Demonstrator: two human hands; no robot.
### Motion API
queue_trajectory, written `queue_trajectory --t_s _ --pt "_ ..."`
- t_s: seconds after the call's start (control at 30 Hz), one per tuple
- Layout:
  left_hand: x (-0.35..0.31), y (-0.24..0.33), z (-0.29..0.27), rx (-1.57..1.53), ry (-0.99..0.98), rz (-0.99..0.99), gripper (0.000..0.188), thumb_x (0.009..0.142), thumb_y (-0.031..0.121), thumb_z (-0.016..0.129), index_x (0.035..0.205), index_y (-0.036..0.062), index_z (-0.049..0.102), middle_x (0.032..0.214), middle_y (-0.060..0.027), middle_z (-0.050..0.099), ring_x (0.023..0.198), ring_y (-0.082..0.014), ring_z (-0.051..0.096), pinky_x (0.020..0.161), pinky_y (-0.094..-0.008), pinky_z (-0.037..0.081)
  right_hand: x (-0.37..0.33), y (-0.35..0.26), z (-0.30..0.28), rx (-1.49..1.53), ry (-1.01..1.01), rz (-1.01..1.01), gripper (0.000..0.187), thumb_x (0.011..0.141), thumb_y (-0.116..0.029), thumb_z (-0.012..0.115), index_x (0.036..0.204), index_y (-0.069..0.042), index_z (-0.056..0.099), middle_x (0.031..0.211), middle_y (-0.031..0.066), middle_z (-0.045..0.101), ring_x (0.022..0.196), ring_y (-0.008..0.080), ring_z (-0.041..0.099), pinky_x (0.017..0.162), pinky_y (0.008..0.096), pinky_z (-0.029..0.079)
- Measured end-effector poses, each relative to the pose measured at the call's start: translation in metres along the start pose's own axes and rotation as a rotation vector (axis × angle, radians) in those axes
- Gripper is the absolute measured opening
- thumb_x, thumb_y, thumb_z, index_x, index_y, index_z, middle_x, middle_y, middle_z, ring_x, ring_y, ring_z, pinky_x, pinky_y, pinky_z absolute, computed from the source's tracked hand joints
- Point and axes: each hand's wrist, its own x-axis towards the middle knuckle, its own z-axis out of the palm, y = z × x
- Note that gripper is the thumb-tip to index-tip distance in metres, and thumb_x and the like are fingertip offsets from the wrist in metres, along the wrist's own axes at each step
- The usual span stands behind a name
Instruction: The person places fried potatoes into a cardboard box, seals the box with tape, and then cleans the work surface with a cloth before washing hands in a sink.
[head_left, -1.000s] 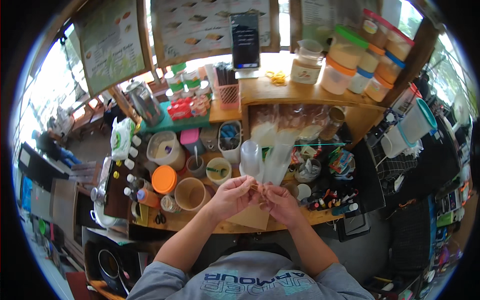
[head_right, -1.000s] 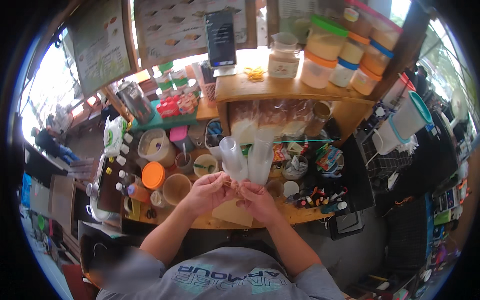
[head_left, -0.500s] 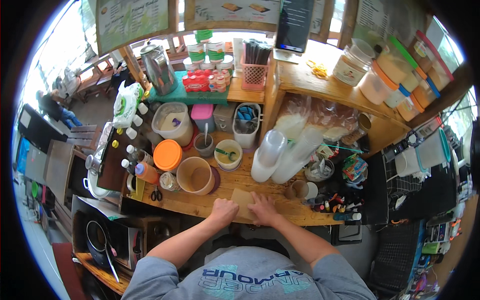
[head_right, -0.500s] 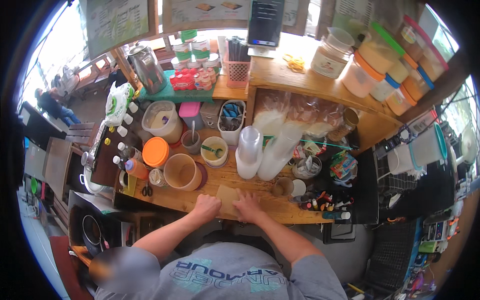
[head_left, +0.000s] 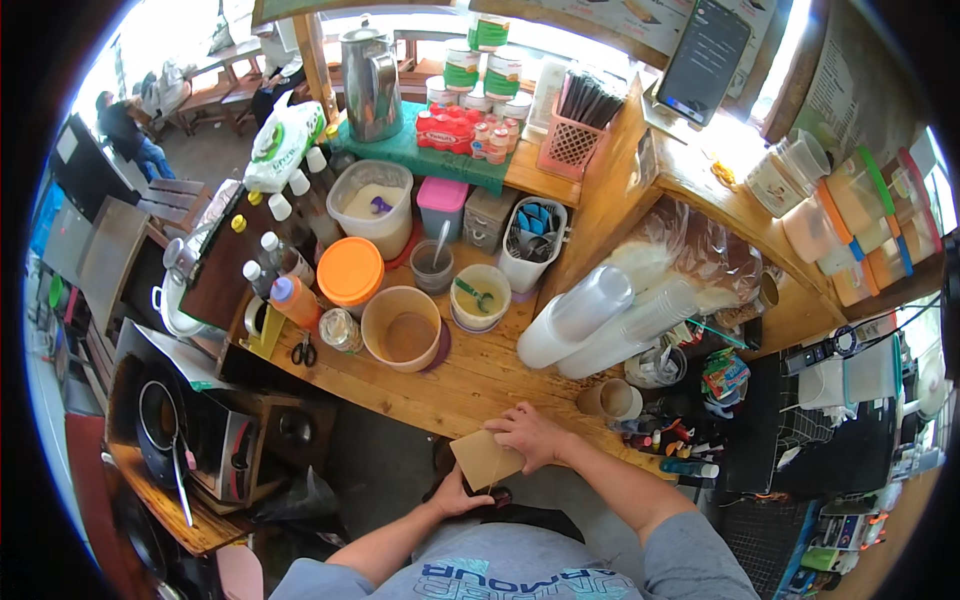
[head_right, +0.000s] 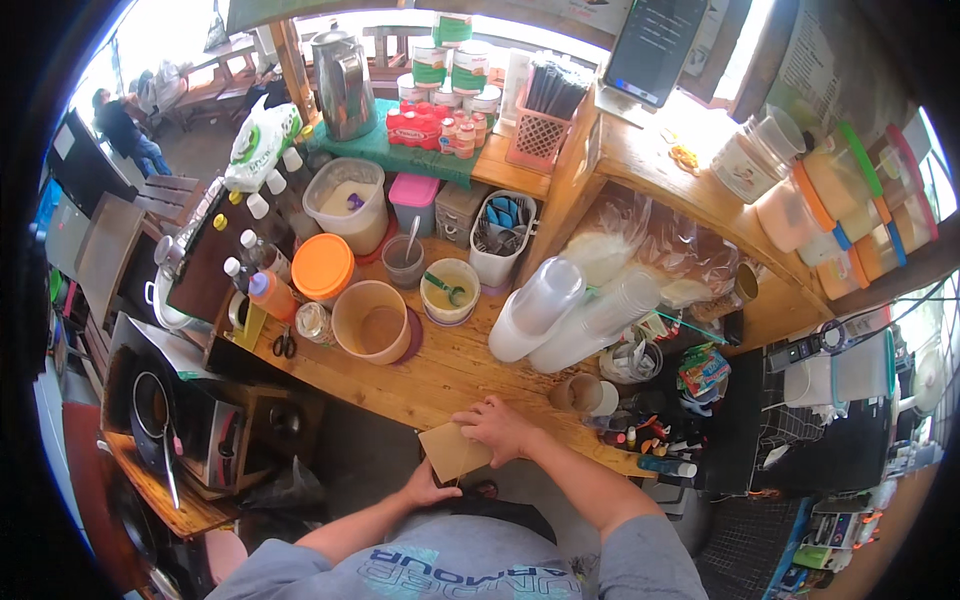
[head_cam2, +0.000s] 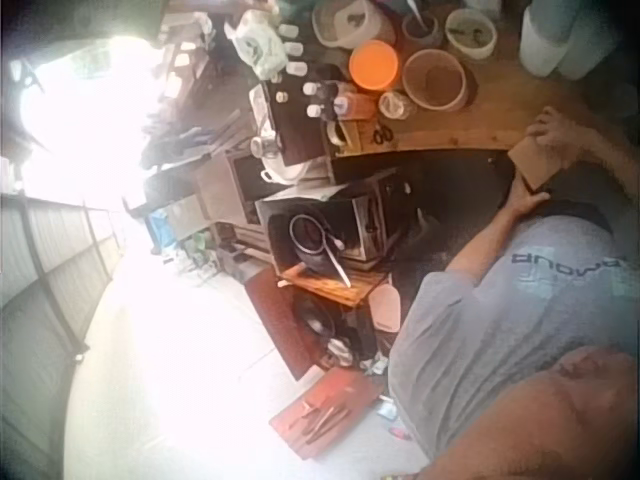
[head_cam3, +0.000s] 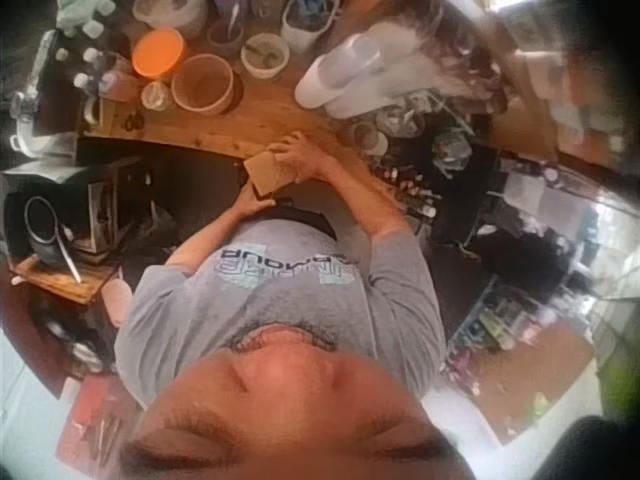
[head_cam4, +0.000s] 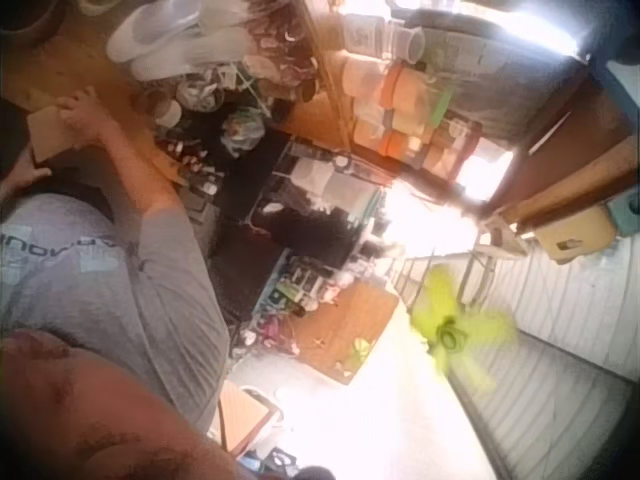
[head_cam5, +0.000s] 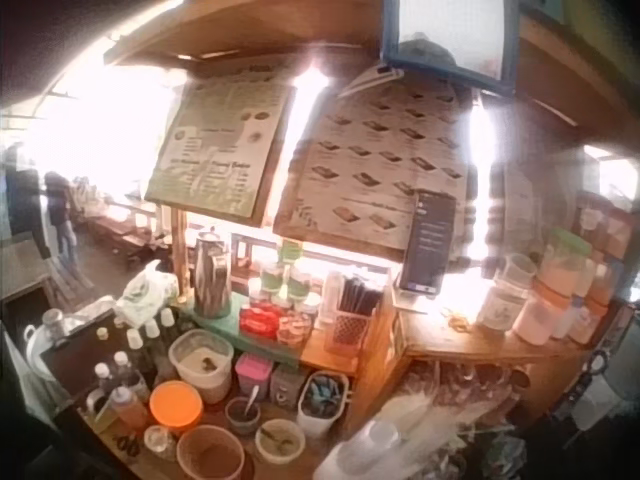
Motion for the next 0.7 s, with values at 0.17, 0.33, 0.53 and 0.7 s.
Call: queue_trajectory --t_s 0.17,0.33,0.53,0.7 --pt "0.01 -0.004 0.053 -0.053 0.181 -0.186 0.064 0.073 0.03 0.089 0.125 0.0055 0.06 0.113 -0.011 0.068 0.106 -0.0264 0.065 0.092 -0.0375 0.051 0.0 -0.003 0.007 0.011 0.1 0.037 0.067 0.047 -0.029 0.084 0.108 -0.012 0.061 0.139 0.0095 0.051 0.122 0.0323 0.05 0.101 0.0475 0.034" --pt "0.039 0.036 0.042 -0.61 0.208 -0.365 0.045 0.079 0.024 0.085 0.113 0.003 0.064 0.099 -0.006 0.07 0.087 -0.0155 0.067 0.072 -0.0304 0.055 -0.012 0.003 0.024 0.213 0.356 0.187 0.069 0.049 -0.031 0.085 0.109 -0.007 0.059 0.136 0.0136 0.051 0.121 0.0362 0.048 0.102 0.0498 0.035" --pt "0.119 0.139 -0.05 0.42 -0.265 -0.359 0.025 0.079 0.019 0.065 0.094 0.0006 0.072 0.081 -0.0204 0.071 0.071 -0.031 0.071 0.07 -0.0407 0.057 -0.018 -0.005 0.041 0.482 0.768 0.553 0.057 0.056 -0.034 0.085 0.09 -0.005 0.05 0.136 0.0237 0.045 0.124 0.0399 0.045 0.104 0.0485 0.036" --pt "0.291 0.206 -0.106 0.871 0.148 0.218 0.018 0.083 0.012 0.058 0.093 0.0035 0.07 0.089 -0.0203 0.071 0.084 -0.0411 0.068 0.077 -0.0494 0.056 0.003 -0.021 0.053 0.204 0.618 0.92 0.061 0.054 -0.036 0.087 0.094 -0.007 0.05 0.142 0.023 0.04 0.129 0.0436 0.04 0.107 0.0554 0.03"
